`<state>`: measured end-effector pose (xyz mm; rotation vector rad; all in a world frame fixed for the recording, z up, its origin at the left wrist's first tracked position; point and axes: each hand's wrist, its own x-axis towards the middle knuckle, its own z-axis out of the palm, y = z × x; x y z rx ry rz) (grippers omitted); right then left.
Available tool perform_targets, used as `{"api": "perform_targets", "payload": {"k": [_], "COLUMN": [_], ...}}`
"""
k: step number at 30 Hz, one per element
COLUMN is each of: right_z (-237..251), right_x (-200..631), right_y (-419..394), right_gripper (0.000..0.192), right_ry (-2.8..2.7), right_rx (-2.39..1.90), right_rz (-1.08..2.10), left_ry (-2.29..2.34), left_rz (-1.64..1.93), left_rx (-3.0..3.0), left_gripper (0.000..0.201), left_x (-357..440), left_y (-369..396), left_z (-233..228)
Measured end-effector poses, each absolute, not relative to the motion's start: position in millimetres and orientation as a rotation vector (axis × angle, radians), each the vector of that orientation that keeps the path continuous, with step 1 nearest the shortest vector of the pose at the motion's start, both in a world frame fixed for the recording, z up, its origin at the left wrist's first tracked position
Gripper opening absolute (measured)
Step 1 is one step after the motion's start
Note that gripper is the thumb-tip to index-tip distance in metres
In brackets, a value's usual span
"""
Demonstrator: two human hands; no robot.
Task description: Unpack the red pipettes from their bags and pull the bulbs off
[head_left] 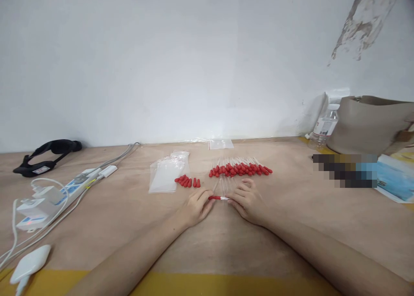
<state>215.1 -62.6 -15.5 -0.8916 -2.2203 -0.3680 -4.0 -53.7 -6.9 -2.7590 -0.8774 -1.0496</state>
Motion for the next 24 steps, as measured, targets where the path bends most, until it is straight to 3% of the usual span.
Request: {"api": "perform_targets", "payload": {"k": [3,6,14,24], "right_z": [-14.5,-12.8,-12.9,-11.9], "right_x": [210.5,206.1,204.4,211.0], "right_y": [-65.2,-67.6,-67.8,-70.7], "right_gripper": [0.018,0.02,0.023,0.015], "right_ry": [-2.216,-2.227,-2.226,-2.197], "right_rx": [-0.882,-0.867,-0.839,-0.749], "right_rz": [-0.332,-0.296,-0.297,-0.449], "left_ry": [-0.83,-0.802,-0.766,-0.769], "left_rz": [-0.995,-0.905,-0.637,-0.494], "left_rx": [-2.756,-2.743,-2.678,-2.736], "left_gripper": [0.023,0.016,0.029,0.027], "left_x": [-0.6,2.6,4.3,2.4], "left_y": [-53.4,-52.5,-54.7,-56.9], "left_z": [-4.8,-4.4,1.7,5.6]}}
